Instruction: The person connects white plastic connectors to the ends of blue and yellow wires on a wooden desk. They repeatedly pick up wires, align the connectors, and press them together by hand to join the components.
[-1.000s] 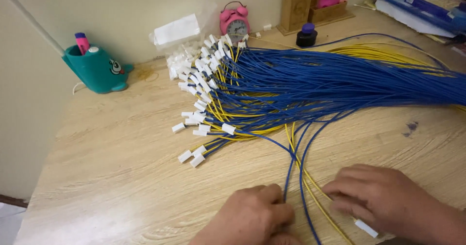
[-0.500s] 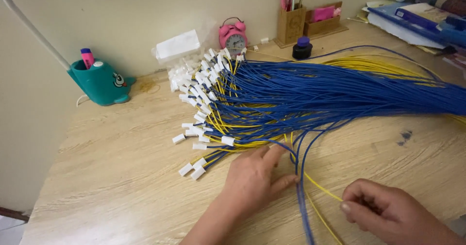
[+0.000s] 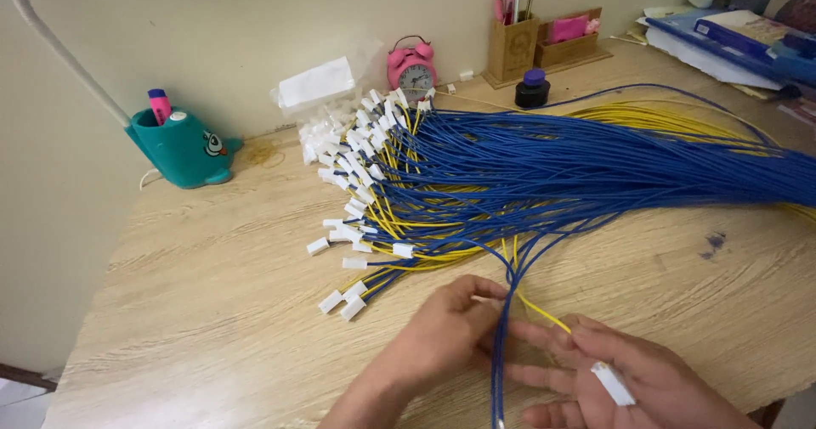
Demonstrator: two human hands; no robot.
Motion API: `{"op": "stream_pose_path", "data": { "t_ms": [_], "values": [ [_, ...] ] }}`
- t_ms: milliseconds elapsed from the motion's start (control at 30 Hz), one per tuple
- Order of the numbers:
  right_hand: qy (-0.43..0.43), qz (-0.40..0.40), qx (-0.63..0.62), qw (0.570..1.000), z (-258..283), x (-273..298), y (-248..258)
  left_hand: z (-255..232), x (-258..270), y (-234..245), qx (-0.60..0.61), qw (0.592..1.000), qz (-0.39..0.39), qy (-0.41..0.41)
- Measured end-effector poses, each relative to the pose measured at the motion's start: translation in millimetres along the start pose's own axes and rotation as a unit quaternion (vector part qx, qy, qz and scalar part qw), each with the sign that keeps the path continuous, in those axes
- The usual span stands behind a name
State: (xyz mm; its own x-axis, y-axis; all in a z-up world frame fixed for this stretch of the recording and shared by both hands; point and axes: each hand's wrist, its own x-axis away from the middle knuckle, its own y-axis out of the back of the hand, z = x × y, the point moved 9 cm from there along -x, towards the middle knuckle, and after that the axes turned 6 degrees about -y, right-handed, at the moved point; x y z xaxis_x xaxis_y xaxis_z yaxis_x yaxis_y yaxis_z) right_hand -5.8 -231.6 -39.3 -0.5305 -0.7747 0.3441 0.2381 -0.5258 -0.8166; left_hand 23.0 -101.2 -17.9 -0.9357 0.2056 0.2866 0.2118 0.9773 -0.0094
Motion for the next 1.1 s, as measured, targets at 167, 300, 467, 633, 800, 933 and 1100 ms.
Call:
{"op": "stream_pose_path", "data": {
  "t_ms": [167, 300, 467, 633, 800, 933, 1100],
  "values": [
    [-0.072, -0.228, -0.026, 0.971, -20.4, 12.4, 19.9, -13.6, 12.4, -7.9, 0.146, 0.989, -0.029, -0.024],
    [0.021, -0.248, 0.142, 0.958, -29.7, -3.3, 70.3, -47.2, 16.4, -6.7, -0.102, 0.975, -0.048, -0.190],
    [0.072, -0.198, 0.422, 0.882, -17.3, -13.6, 64.2, -80.5, 41.6, -23.1, -0.380, 0.817, -0.096, -0.423],
    [0.049, -0.130, 0.436, 0.889, -35.9, -27.7, 32.5, -75.2, 42.7, -13.1, -0.356, 0.834, -0.082, -0.414],
    [-0.037, -0.225, 0.246, 0.942, -36.2, -15.5, 19.1, -87.6, 72.8, -16.8, -0.291, 0.858, 0.034, -0.421],
    [-0.013, -0.263, 0.180, 0.948, -28.2, 0.4, 10.6, -84.4, 87.7, -16.5, -0.281, 0.798, 0.060, -0.530],
    [0.000, -0.216, 0.425, 0.879, -11.4, 2.8, 40.5, -67.2, 85.4, -15.5, -0.441, 0.692, 0.033, -0.570]
  ]
}}
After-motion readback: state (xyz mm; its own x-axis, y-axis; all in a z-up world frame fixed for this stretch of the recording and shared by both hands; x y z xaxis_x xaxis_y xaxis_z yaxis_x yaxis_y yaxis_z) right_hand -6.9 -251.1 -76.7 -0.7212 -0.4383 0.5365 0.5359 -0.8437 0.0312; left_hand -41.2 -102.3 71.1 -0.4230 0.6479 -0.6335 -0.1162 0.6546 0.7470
